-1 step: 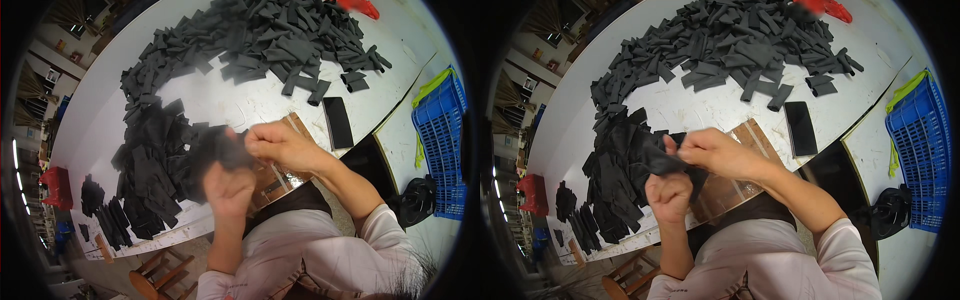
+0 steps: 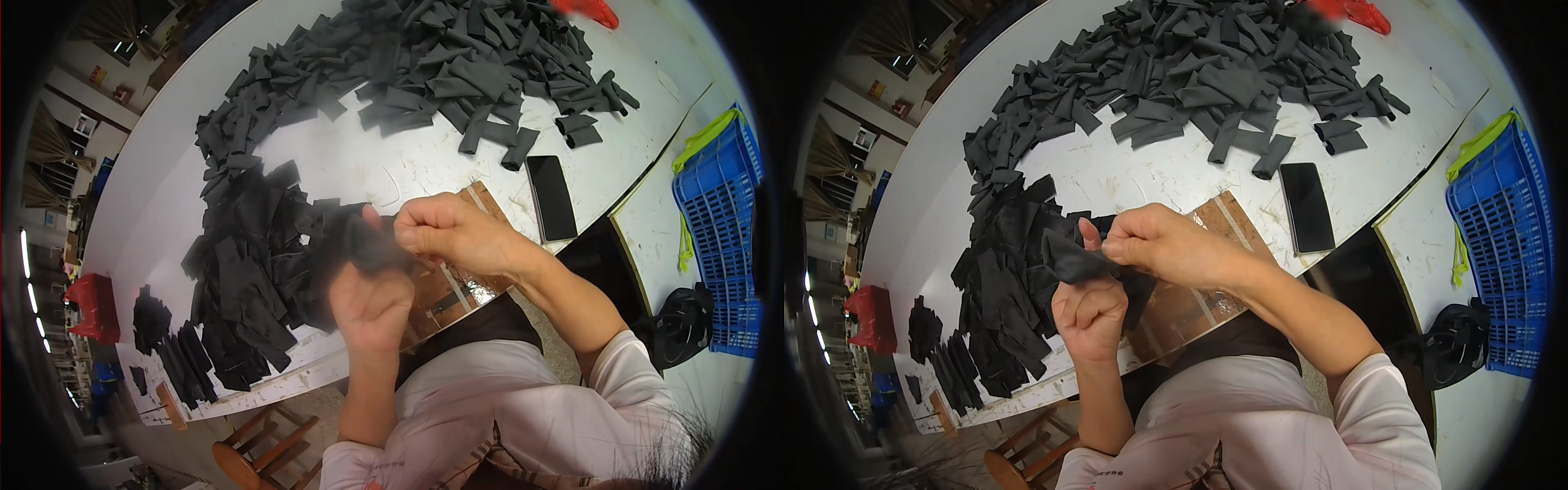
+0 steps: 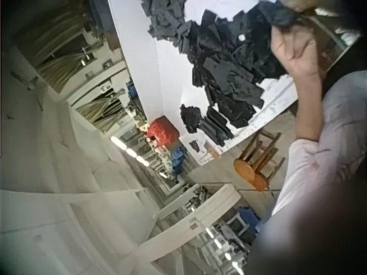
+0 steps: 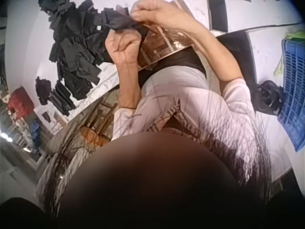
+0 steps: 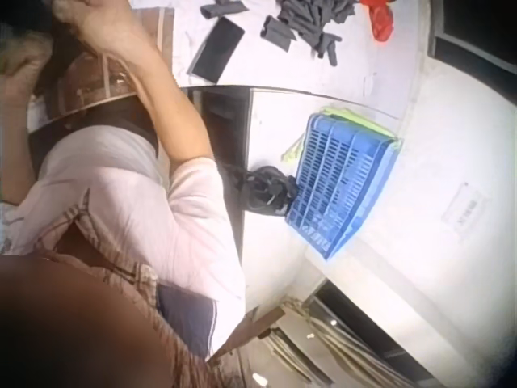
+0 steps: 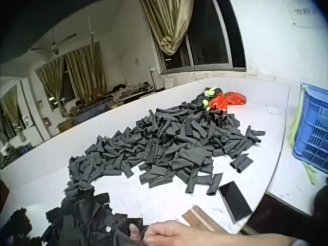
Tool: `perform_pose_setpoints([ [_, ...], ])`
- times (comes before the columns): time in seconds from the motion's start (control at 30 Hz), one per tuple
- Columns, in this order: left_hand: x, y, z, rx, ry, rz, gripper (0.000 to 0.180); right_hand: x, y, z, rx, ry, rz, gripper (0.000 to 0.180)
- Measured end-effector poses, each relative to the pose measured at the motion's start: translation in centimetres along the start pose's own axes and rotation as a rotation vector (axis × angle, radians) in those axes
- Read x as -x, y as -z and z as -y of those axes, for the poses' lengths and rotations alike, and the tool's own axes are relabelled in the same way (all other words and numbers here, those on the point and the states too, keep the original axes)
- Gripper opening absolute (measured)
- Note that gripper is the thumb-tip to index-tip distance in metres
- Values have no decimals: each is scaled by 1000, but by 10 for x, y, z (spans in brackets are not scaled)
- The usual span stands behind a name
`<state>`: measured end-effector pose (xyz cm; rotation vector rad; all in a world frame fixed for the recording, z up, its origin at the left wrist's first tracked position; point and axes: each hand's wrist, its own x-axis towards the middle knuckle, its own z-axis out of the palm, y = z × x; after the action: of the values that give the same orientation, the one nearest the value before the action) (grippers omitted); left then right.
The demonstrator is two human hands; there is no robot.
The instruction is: Assembling and gluing black foam padding components on a factory work table.
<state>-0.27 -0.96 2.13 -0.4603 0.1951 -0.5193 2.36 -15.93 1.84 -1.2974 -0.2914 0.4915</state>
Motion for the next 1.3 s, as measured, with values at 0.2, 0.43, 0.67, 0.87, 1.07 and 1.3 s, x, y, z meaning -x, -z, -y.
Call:
perform_pose_setpoints([
  [0.2,13,43,-14,-542,-67,-194,36,12,17,-38,-220,-112,65,18],
  [0.43,14,6,40,-1454,-508,35,41,6,12,12,-24,28,195,16],
  [0.67,14,31,6,-1260,-341,-143,36,1,17,-30,107,-25,136,17],
  [0.87,17,40,0,-943,-112,-171,30,10,21,-51,-128,-61,115,18],
  [1.07,5,10,-4,-2382,-775,342,25,18,20,-24,237,-35,-56,19],
  [1.3,8,17,17,-1639,-952,251,6,27,-2,26,1251,501,-48,17],
])
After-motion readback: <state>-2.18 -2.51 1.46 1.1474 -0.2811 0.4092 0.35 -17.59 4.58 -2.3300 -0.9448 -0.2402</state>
